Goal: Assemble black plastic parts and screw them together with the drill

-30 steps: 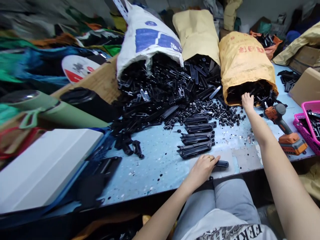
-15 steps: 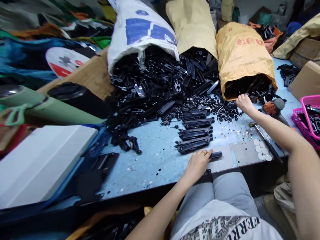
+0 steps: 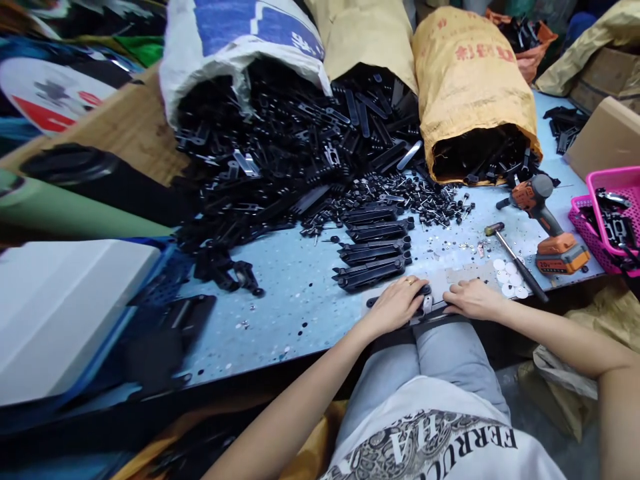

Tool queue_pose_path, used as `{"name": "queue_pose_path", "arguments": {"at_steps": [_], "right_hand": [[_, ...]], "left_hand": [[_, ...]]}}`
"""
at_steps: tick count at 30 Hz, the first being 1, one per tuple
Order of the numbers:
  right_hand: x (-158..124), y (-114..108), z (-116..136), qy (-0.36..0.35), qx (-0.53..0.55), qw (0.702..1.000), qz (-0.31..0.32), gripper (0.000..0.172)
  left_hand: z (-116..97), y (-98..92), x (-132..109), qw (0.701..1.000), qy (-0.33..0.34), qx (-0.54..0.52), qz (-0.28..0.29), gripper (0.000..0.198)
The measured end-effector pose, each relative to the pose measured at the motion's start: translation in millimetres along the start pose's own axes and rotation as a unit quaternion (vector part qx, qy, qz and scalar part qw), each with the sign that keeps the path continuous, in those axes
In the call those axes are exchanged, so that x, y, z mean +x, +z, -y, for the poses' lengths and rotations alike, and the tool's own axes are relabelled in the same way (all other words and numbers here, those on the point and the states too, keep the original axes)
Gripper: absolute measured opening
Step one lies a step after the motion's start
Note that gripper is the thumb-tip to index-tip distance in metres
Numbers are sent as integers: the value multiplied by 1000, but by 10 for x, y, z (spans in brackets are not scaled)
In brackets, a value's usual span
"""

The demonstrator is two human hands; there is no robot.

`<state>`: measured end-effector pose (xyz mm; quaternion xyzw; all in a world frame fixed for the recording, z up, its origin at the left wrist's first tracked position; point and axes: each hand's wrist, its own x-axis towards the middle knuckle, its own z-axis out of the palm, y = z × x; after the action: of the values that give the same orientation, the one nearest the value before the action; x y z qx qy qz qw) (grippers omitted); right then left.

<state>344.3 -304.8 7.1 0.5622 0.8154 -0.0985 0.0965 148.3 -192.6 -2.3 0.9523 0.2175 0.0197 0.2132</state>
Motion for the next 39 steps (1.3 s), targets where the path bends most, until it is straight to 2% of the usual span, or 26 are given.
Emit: {"name": "queue_pose_path", "arguments": {"at_steps": [5,11,16,20,23,25,27,29,31,32,34,36,39], "right_hand": [[-30,-93,157,49,-25,998,-42,39],[-70,-248,287,55,-71,992,-85,35],[-45,-351,268,33,-79,993,-85,32],[-11,-385,250,46,-78,992,-85,32],[22,-292,165,44,-71,992,-95,34],[21,-160,61,39,-60,992,-104,37],[-19,4,-60,45,-42,992,-113,40],[-96,154,-172,57,-19,990,-126,42],[-175,237,-268,65,13,988,-143,41],[-196,244,-315,69,30,986,-151,40],[-162,185,-422,93,56,980,-169,39],[3,53,-565,146,64,970,-181,37],[442,-170,-836,252,62,951,-168,34]], "left_hand": [[7,33,-40,999,11,-10,-33,59],[81,130,-117,993,40,-17,-113,48],[108,133,-122,987,73,-28,-138,37],[123,142,-100,984,66,-36,-162,36],[100,180,-91,987,50,-32,-151,36],[45,186,-45,993,32,-17,-115,39],[-25,144,90,997,35,2,-70,46],[-71,38,348,998,50,26,-42,50],[-53,-118,711,997,18,56,-46,43],[-16,-200,911,996,-28,73,-53,38],[94,-331,1287,989,-99,89,-66,35],[203,-379,1571,984,-132,96,-64,32],[267,-311,1753,983,-139,108,-52,30]]}}
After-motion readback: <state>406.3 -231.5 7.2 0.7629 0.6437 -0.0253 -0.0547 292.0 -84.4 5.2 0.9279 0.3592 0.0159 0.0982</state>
